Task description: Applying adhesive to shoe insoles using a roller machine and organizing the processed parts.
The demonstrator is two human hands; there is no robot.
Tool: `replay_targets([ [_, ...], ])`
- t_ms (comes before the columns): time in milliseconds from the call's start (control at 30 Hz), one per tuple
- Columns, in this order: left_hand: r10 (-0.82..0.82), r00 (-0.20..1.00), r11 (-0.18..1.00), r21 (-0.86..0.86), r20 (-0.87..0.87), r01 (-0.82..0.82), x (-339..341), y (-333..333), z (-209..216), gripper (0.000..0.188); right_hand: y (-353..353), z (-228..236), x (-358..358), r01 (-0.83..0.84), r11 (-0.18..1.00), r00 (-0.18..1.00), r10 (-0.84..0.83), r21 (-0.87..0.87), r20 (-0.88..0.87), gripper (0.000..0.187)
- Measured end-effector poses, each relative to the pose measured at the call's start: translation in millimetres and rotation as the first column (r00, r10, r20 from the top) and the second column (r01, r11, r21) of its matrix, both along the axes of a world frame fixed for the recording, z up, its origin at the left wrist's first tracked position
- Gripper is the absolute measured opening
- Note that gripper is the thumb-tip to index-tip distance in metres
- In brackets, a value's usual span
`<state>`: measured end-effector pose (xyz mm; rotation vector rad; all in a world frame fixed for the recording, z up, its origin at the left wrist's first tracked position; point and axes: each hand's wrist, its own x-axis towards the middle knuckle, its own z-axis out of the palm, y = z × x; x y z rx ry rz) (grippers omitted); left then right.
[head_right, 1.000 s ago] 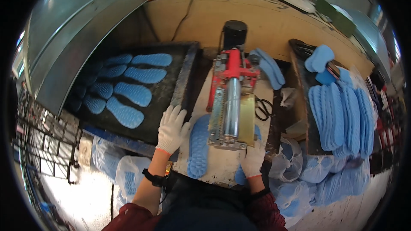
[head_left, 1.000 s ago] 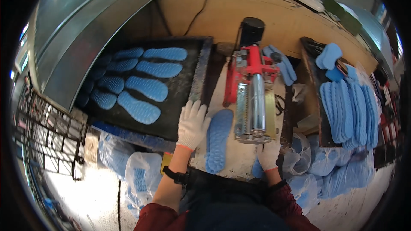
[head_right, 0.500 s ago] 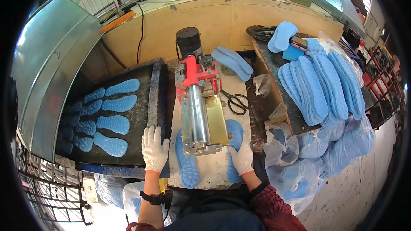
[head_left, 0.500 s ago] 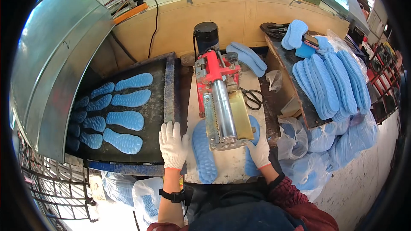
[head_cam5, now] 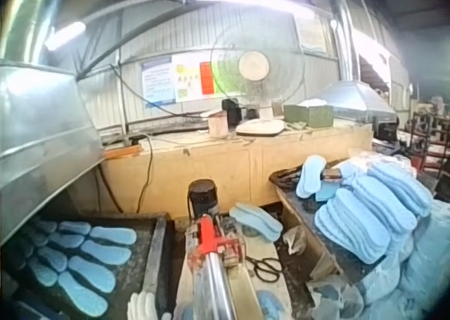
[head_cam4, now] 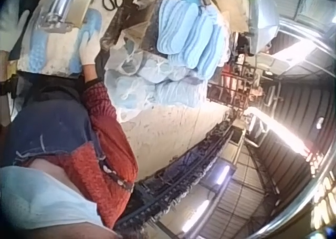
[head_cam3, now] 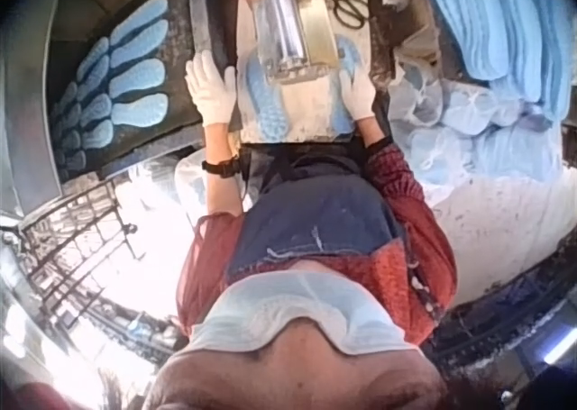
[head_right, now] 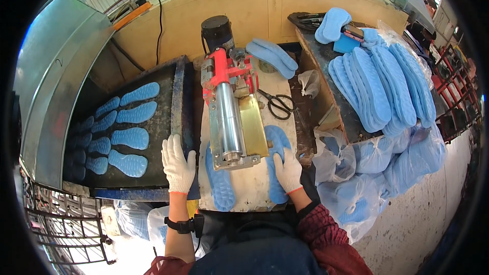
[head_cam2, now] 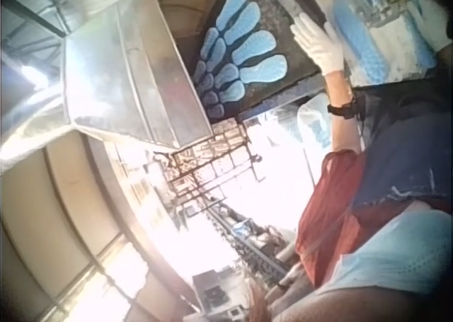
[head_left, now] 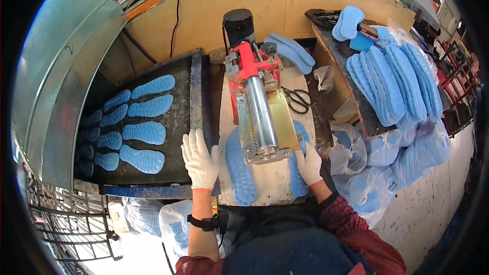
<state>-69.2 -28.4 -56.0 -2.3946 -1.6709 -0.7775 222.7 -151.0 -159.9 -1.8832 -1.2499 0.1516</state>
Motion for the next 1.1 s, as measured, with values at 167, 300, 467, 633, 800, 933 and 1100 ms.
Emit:
replay_targets([
  [167,-0.001,0.999,1.0,0.006,-0.052,0.001,-3.5,-1.4,-2.9,0.065,0.1,0.2,-0.3,-0.001,1.0,1.0,0.001,0.027,-0.004,0.033],
  [300,0.029,0.999,0.999,0.046,0.015,-0.029,0.6,-2.0,-1.3,0.066,-0.2,-5.1,1.0,0.006,1.0,1.0,-0.006,0.013,0.006,0.033],
  [467,0.085,0.987,0.996,-0.007,-0.139,-0.086,-1.3,-1.0,-2.7,0.073,0.3,-1.3,0.0,0.001,1.0,1.0,-0.001,-0.011,-0.013,0.034],
  [633,0.09,0.995,0.996,-0.002,-0.05,-0.09,4.8,-2.1,2.2,0.076,0.1,11.5,5.3,0.002,1.0,0.965,0.003,0.016,-0.261,0.029],
  [800,0.009,0.991,0.996,0.084,0.131,-0.02,-3.4,-4.9,8.4,0.071,10.2,99.8,21.8,0.027,0.954,0.942,0.076,0.3,-0.326,0.032],
  [933,-0.168,0.842,0.98,-0.01,0.513,0.201,25.2,-31.9,49.3,0.063,27.4,166.6,40.6,-0.202,0.931,0.917,0.071,0.304,0.393,0.036],
  [1100,-0.316,0.496,0.865,0.031,0.809,0.501,68.1,-29.3,76.4,0.056,47.2,189.2,16.7,-0.439,0.881,0.747,0.248,0.177,0.616,0.038],
])
